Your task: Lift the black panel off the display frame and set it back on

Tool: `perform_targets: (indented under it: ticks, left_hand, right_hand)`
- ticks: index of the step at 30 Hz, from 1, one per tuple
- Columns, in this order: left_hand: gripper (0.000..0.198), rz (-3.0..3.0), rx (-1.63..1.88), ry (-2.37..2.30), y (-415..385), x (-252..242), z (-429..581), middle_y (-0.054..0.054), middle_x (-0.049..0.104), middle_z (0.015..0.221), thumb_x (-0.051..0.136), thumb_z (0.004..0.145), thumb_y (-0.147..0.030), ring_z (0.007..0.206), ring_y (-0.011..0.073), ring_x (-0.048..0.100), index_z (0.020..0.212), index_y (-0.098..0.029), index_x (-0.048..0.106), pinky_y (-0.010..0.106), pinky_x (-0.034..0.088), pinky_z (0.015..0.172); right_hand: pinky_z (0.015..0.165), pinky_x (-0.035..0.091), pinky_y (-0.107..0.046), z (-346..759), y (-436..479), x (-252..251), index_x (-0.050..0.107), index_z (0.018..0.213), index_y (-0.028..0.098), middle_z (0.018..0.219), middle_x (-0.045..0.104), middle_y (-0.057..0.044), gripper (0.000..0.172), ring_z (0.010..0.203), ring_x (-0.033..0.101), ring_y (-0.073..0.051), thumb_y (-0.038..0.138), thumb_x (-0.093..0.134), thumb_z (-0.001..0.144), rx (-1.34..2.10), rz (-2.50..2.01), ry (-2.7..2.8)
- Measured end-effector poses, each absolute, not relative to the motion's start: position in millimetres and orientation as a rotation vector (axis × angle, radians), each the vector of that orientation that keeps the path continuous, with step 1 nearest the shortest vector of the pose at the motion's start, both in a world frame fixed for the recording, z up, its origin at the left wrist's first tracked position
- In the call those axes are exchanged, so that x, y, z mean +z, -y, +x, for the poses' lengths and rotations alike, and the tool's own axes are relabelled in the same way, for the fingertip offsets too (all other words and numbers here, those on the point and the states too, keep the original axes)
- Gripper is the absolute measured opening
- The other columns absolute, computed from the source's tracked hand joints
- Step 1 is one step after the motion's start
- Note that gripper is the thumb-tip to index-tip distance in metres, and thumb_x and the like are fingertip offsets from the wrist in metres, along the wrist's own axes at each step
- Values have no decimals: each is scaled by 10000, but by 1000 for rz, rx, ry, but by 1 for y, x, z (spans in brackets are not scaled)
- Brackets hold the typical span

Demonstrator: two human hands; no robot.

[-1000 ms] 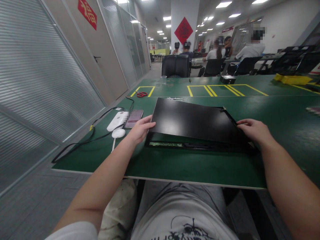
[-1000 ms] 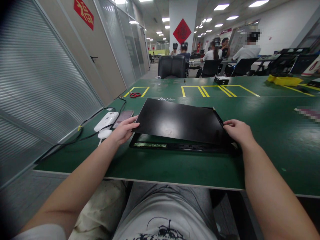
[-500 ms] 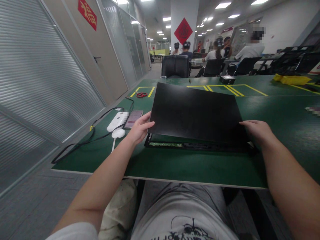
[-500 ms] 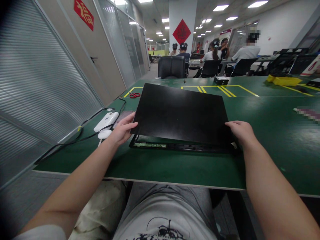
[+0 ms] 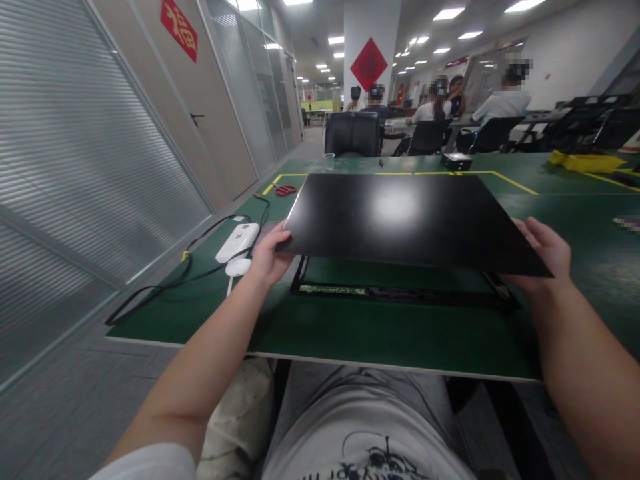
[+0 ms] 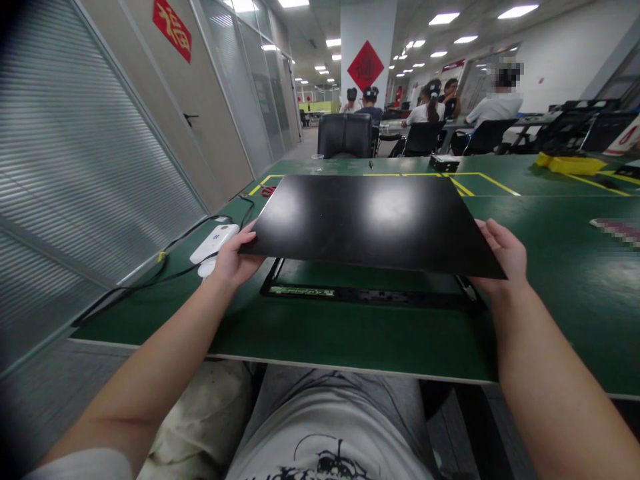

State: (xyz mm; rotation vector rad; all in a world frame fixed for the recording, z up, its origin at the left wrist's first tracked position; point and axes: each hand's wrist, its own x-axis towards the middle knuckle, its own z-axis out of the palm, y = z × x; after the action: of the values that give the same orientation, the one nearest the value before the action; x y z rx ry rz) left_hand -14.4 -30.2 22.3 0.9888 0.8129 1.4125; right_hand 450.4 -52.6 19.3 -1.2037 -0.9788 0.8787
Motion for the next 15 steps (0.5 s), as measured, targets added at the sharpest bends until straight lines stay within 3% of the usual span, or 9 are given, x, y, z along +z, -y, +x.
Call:
perform_targets:
  ticks: [3, 8, 12, 15]
  left_hand:
    - [568, 1012, 1381, -781, 32, 23, -12, 58, 775, 1101, 690, 652, -211, 1010, 261, 695, 1219, -189, 727, 306, 547, 783]
    - [384, 939, 1374, -813, 27, 18, -13, 52, 774, 1056, 694, 685, -217, 968, 224, 672, 1061, -185, 766, 275, 522, 752]
    - [308, 902, 1360, -915, 22, 10, -12, 36, 774, 1004, 717, 722, -270, 926, 195, 664, 1017, -197, 766, 270, 506, 769]
    - [320, 996, 1295, -935, 19, 5, -9, 65, 782, 1002, 751, 734, -373, 987, 237, 677, 988, -180, 777, 295, 509, 805]
  right_hand:
    - [873, 555, -538, 447, 55, 19, 696, 975, 226, 880, 729, -113, 419, 923, 715, -336, 558, 465, 863, 919, -1257, 950]
    - [873, 556, -562, 449, 53, 16, 702, 916, 215, 901, 745, -135, 295, 944, 712, -356, 424, 572, 754, 1055, -1386, 846]
    - [889, 553, -562, 453, 53, 18, 728, 985, 193, 1049, 747, -160, 381, 1018, 704, -360, 426, 546, 745, 1042, -1261, 937]
    - [887, 562, -542, 461, 52, 17, 741, 1023, 184, 1130, 734, -159, 426, 1062, 695, -362, 429, 520, 754, 967, -1227, 934]
